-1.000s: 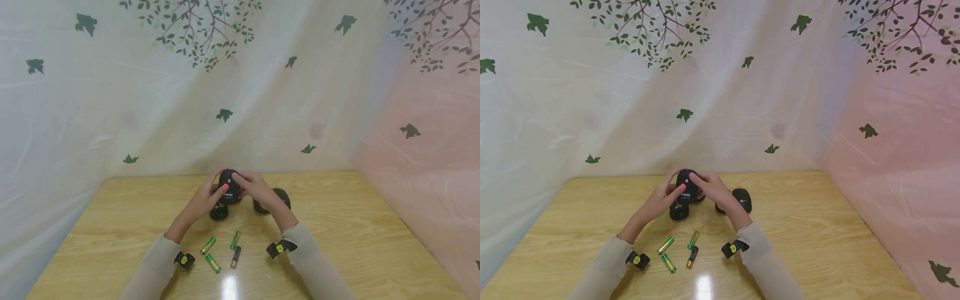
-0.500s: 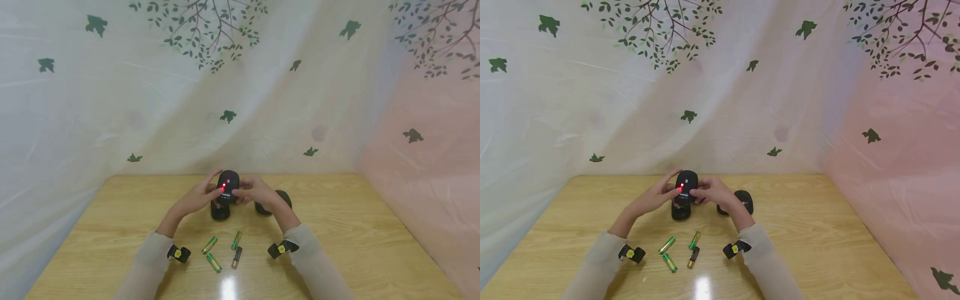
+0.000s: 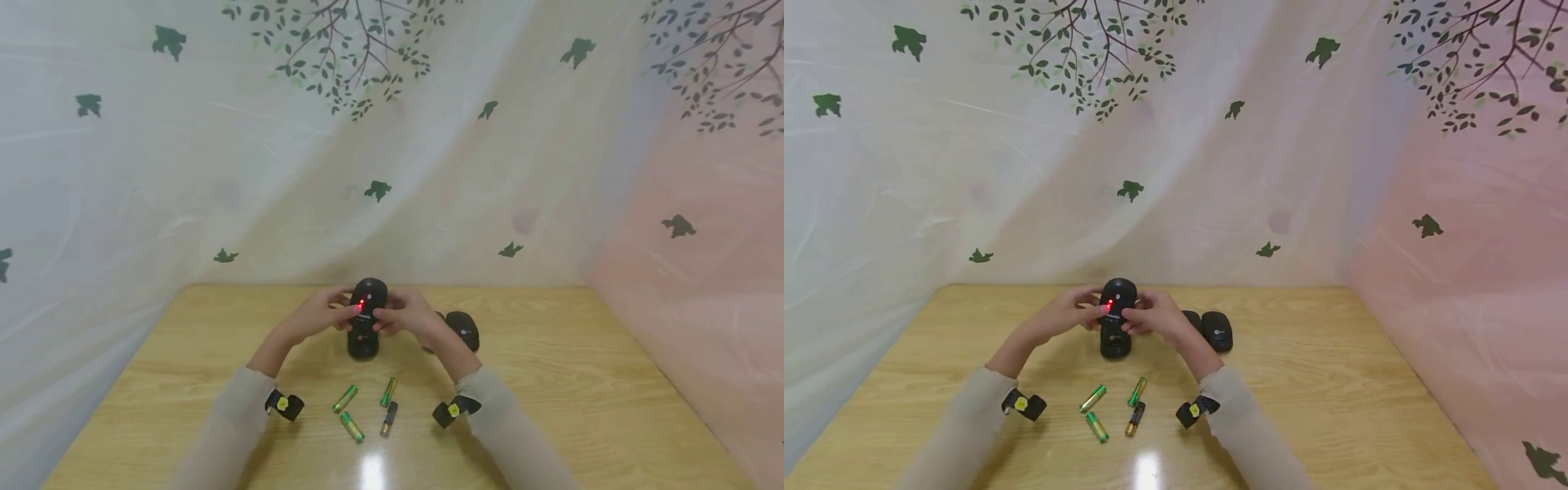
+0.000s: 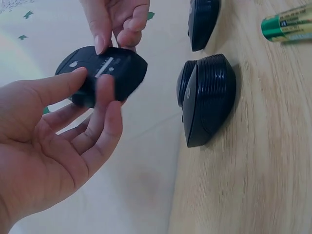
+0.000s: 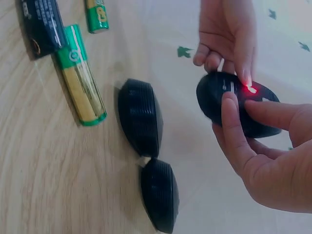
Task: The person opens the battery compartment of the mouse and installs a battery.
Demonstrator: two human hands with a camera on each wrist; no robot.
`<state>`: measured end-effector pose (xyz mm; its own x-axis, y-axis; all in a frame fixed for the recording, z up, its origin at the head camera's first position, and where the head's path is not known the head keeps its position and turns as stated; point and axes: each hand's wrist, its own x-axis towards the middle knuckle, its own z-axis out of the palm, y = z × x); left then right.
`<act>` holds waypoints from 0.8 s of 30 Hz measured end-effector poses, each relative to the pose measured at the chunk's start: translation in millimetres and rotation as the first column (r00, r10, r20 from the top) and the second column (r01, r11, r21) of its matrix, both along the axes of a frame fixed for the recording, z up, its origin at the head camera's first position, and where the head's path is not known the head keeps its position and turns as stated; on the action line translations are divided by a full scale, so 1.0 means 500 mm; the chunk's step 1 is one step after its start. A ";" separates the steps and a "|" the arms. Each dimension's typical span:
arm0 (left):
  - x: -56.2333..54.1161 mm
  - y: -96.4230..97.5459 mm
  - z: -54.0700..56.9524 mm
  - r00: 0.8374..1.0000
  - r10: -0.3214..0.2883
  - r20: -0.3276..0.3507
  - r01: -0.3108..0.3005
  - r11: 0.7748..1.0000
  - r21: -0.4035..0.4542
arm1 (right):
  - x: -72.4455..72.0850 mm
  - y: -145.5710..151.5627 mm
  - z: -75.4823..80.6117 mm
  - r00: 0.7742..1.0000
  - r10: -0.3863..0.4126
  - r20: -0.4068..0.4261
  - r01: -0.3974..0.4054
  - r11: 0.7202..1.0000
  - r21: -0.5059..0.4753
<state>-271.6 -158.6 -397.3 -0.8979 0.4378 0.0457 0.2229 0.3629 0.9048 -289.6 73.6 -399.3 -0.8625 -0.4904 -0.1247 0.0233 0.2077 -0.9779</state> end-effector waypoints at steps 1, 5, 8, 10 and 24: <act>0.002 -0.003 0.002 1.000 -0.003 0.015 0.003 1.000 0.009 | 0.001 -0.004 0.000 1.000 -0.004 0.000 0.004 1.000 -0.011; 0.010 -0.016 0.010 0.999 -0.011 0.052 0.009 0.999 0.032 | 0.006 -0.021 0.001 1.000 -0.004 -0.001 0.004 0.998 -0.065; 0.014 -0.026 0.012 0.998 -0.011 0.065 0.008 0.999 0.051 | 0.009 -0.033 0.000 1.000 0.010 -0.003 -0.011 0.994 -0.106; 0.015 -0.031 0.011 0.998 -0.019 0.058 0.016 0.998 0.060 | 0.011 -0.040 -0.002 1.000 0.016 -0.008 -0.017 0.994 -0.112; 0.031 -0.077 -0.014 0.994 -0.070 0.082 0.068 0.997 0.029 | 0.017 -0.078 -0.030 0.993 0.121 -0.014 -0.122 0.988 -0.096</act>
